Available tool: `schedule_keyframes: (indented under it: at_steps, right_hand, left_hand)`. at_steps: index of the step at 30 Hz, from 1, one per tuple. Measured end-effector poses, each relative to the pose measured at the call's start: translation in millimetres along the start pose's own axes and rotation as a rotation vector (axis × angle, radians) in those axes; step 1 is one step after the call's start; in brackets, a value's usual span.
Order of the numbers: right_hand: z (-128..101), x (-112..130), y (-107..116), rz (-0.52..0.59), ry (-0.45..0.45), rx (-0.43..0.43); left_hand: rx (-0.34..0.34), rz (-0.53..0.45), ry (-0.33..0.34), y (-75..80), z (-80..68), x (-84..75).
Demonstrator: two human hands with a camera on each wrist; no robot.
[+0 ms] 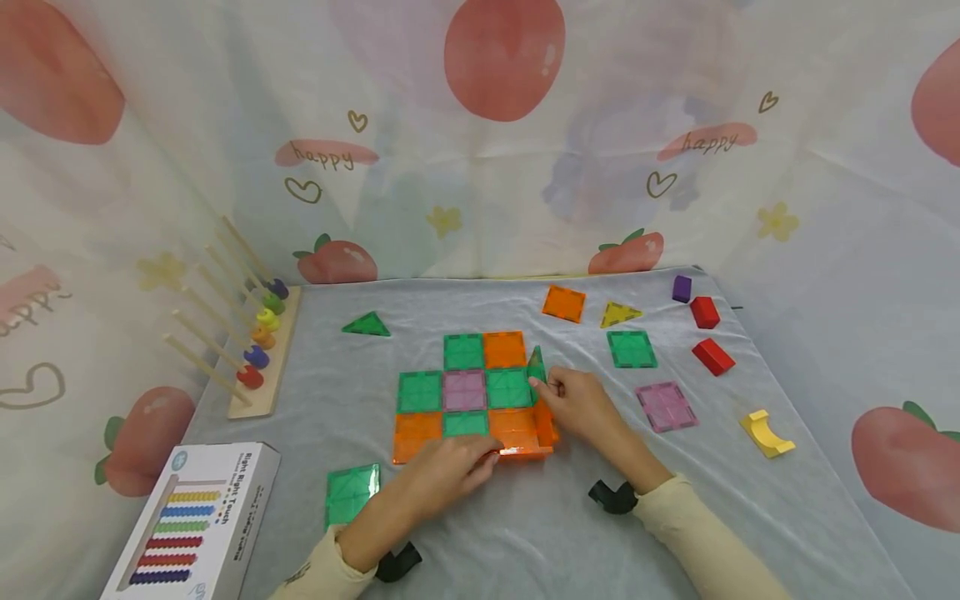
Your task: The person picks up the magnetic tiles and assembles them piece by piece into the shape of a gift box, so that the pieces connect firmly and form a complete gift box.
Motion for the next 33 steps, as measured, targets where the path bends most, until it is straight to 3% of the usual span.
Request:
schedule_keyframes:
  at_steps: [6,13,17,21,24,26,29,33]
  right_hand:
    - [-2,-3,-7,0.095,0.0,-0.035]
    - [-2,-9,-14,0.161,-0.052,-0.025]
    - [-2,-11,-19,0.218,-0.111,0.024]
    - [-2,-12,-24,0.276,-0.148,0.107]
    - [-3,-12,-27,0.32,-0.158,0.167]
    - [-5,-11,-28,0.353,-0.159,0.2]
    - [-5,-10,-31,0.395,-0.143,0.24]
    - [-6,-8,-34,0.428,-0.131,0.27]
  left_hand:
    - [-0.019,0.015,0.028,-1.4,0.0,2.6]
    - [-0.051,-0.117,0.121,5.7,-6.5,14.5]
    - [-0.129,-0.116,0.227,18.2,-13.1,33.2]
    - [-0.172,-0.04,0.413,28.3,-23.8,56.1]
    - [-0.127,0.004,0.53,29.3,-32.9,69.1]
    - [-0.075,0.026,0.574,27.1,-38.1,74.5]
    - [-0.006,0.035,0.624,22.0,-43.4,77.4]
    - [0.007,0.017,0.641,16.5,-45.4,78.6]
Point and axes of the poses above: each hand's wrist, its own z-axis towards the middle knuckle, its own y-axis out of the back of the hand, x = y × z, the point moved 4 cm from there along z, towards the middle knuckle, and after that the axes turned 2 degrees about -x, right-handed, at the moved point
